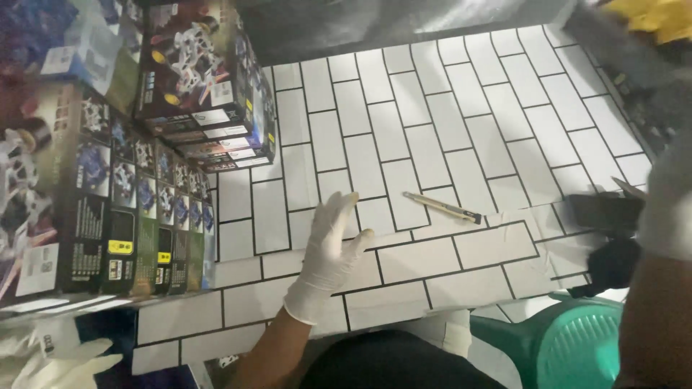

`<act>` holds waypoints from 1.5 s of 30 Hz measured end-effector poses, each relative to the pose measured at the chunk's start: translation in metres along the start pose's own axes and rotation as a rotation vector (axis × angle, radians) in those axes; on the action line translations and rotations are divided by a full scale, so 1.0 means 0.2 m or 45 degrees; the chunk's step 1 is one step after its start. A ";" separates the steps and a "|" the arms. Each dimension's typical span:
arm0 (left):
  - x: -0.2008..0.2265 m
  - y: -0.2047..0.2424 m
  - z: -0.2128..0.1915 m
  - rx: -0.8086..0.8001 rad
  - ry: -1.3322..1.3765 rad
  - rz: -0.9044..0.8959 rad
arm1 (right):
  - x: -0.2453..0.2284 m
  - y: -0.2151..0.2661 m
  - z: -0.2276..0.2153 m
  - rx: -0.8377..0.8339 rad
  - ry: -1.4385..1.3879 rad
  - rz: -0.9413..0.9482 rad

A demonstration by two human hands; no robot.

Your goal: Assembling a miniature toy car by installing gears and a motor into the plastic chassis.

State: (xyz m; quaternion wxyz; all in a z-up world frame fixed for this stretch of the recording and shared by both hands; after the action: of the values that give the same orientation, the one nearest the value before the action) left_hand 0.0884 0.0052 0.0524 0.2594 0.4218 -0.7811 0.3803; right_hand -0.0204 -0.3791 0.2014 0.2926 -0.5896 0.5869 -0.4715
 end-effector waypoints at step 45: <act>-0.19 0.07 0.01 -0.553 -0.851 -0.136 | -1.55 0.48 0.15 -1.094 -0.813 0.126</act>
State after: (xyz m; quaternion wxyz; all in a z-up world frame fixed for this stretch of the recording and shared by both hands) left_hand 0.0966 0.0263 0.0186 0.0934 0.4975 -0.8617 0.0341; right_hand 0.0083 -0.0980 0.0374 0.2109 -0.7419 0.6358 0.0284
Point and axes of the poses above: each hand's wrist, its own y-axis away from the middle knuckle, its own z-axis out of the palm, x = y × z, the point moved 8 cm from there along -y, towards the middle knuckle, and after that the axes turned 4 degrees about -y, right-handed, at the moved point
